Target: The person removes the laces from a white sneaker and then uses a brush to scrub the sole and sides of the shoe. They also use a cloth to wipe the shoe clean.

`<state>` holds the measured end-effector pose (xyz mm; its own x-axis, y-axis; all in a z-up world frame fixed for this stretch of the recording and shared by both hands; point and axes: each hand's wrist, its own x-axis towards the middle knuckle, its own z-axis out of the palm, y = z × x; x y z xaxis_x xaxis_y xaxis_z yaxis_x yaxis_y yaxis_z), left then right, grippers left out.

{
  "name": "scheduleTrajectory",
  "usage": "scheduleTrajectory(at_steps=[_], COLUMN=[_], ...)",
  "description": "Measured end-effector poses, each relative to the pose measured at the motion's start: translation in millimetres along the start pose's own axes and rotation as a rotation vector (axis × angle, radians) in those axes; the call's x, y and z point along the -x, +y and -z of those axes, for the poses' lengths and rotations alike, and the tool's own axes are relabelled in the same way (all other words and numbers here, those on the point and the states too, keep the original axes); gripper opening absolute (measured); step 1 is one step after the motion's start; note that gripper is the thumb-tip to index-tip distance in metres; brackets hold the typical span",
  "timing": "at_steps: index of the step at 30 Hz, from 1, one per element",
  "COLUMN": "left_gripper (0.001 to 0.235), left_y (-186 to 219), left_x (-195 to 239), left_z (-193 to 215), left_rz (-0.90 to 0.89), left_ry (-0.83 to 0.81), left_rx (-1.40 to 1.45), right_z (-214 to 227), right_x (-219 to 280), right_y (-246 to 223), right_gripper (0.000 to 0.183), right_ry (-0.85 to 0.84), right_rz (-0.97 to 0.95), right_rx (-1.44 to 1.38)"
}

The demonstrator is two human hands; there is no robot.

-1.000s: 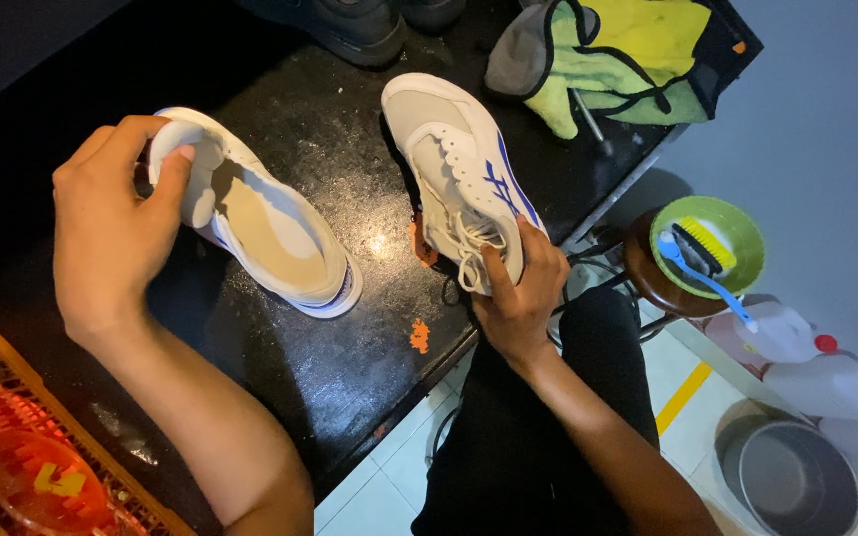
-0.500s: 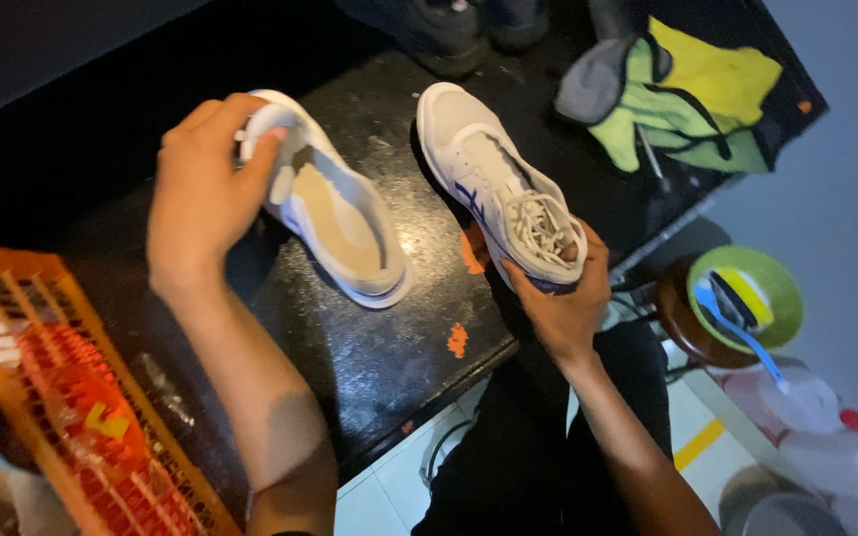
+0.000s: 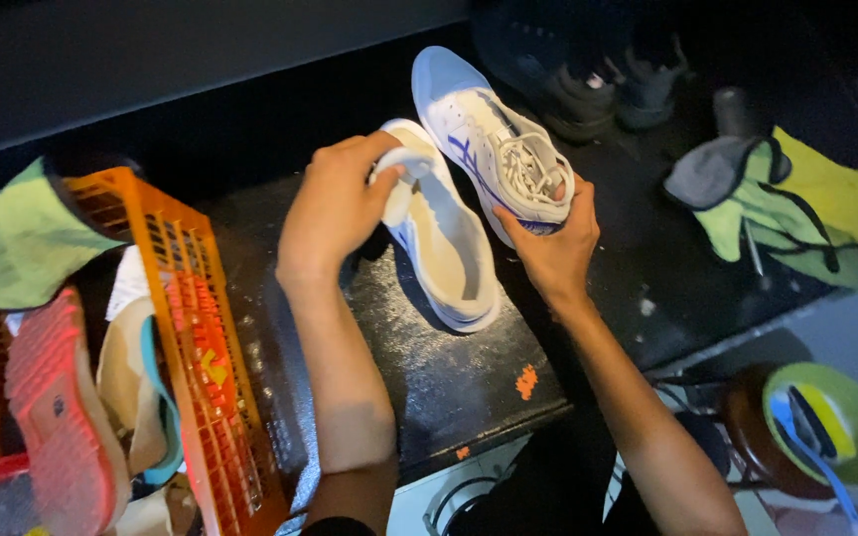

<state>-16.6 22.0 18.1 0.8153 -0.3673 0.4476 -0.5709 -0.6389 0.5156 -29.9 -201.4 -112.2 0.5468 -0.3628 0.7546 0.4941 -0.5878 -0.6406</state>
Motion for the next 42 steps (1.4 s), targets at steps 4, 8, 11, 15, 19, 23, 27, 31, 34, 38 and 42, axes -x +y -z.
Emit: scheduleTrajectory(at_steps=[4,8,11,15,19,23,27,31,34,38,42], left_gripper=[0.017,0.014,0.014,0.016,0.018,0.015,0.015,0.014,0.016,0.019,0.020], left_y=[-3.8,-4.4,-2.5,-1.9,4.4,0.4,-0.1,26.4,47.7,72.5,87.8], left_x=[5.3,6.3,8.0,13.0,18.8,19.5,19.2,22.8,28.0,31.8,28.2], left_z=[1.1,3.5,6.0,11.3,26.4,23.2,21.1,23.0,22.4,16.9,0.5], left_rz=[0.046,0.077,0.107,0.167,0.188,0.195,0.164,0.151,0.094,-0.158,-0.337], left_ry=[0.008,0.006,0.010,0.009,0.024,0.047,0.055,0.036,0.006,-0.096,-0.172], left_rx=[0.006,0.001,0.021,0.040,0.003,-0.013,-0.040,-0.037,-0.021,0.036,0.106], right_z=[-30.4,-52.4,-68.6,-59.4,-19.1,27.6,63.7,78.8,84.4,95.5,120.5], right_x=[-10.7,-26.8,-34.7,-34.7,-26.9,-6.8,28.2,52.3,60.7,75.6,88.6], right_y=[5.2,-6.7,-0.4,-4.7,-20.1,-32.6,-57.5,-73.0,-77.5,-71.8,-39.8], right_gripper=[0.061,0.060,0.067,0.087,0.106,0.085,0.073,0.082,0.075,0.055,0.028], right_ry=[-0.017,-0.041,-0.066,-0.244,-0.380,-0.465,-0.635,-0.758,-0.736,-0.603,-0.475], right_rz=[0.027,0.082,0.072,-0.002,-0.047,-0.094,-0.257,-0.158,-0.200,-0.208,-0.148], right_rx=[-0.007,-0.038,-0.003,-0.017,-0.086,-0.109,-0.221,-0.023,0.051,0.080,0.126])
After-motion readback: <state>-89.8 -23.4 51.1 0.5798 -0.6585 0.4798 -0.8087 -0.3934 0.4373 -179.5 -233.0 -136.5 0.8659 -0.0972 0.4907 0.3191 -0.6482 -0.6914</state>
